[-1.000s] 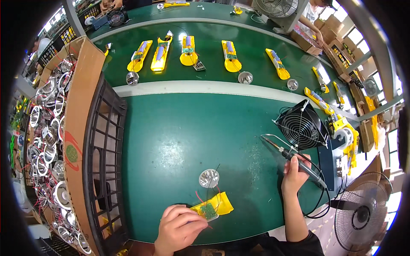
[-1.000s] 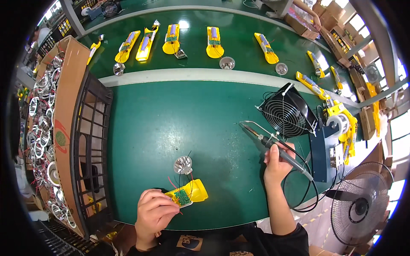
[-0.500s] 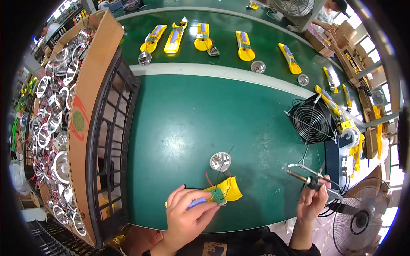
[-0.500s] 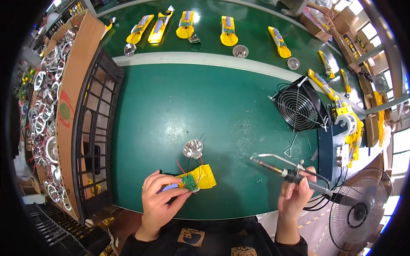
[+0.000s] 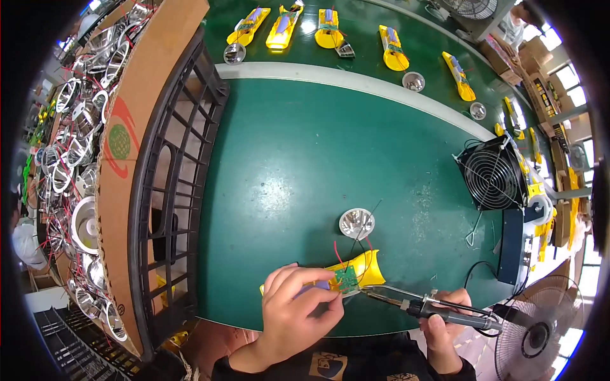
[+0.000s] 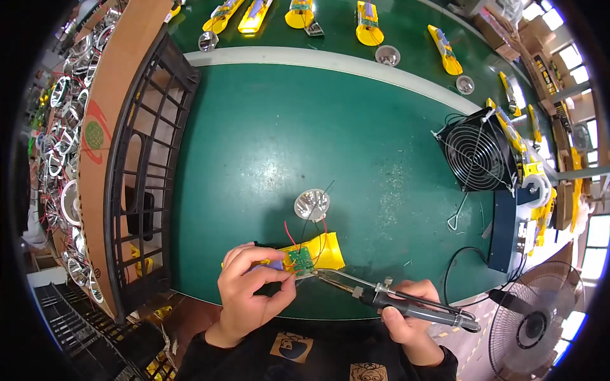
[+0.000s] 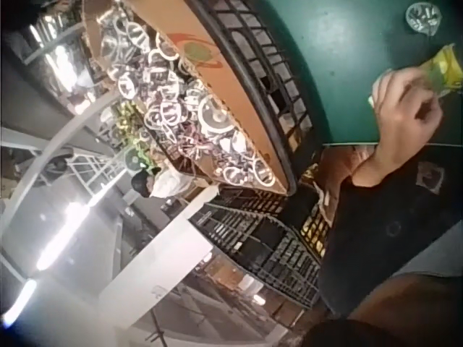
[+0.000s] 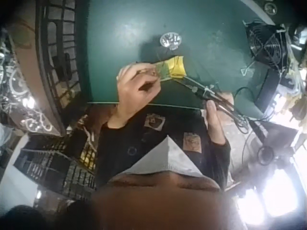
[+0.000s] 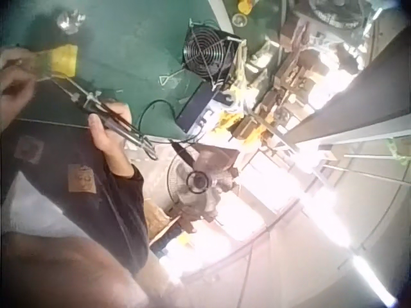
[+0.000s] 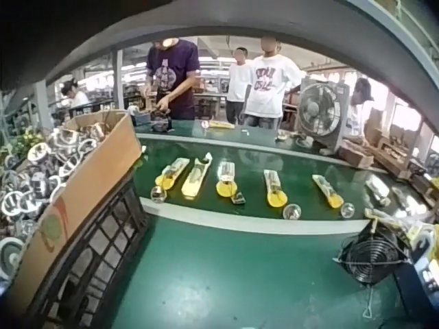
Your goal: The person assembles flashlights by taking flashlight components from a conveyor belt, soldering wires to the circuit boards using a soldering iron and solder wire, and placing the assembled units back onto the conveyor belt.
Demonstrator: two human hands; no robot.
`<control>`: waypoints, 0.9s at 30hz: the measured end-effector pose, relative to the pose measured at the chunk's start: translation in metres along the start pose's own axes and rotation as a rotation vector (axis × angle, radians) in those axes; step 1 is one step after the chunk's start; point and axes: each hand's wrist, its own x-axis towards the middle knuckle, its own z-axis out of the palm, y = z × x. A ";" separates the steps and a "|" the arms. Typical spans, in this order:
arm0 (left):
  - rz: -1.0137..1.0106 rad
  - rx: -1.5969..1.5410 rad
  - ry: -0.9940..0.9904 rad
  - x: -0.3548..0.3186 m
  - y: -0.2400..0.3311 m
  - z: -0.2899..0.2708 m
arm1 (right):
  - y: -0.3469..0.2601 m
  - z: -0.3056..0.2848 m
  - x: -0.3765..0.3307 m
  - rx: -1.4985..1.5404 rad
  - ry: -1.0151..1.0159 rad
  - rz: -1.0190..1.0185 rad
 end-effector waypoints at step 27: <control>0.018 0.011 -0.034 0.003 -0.006 0.000 | 0.004 0.004 0.005 -0.149 -0.056 0.063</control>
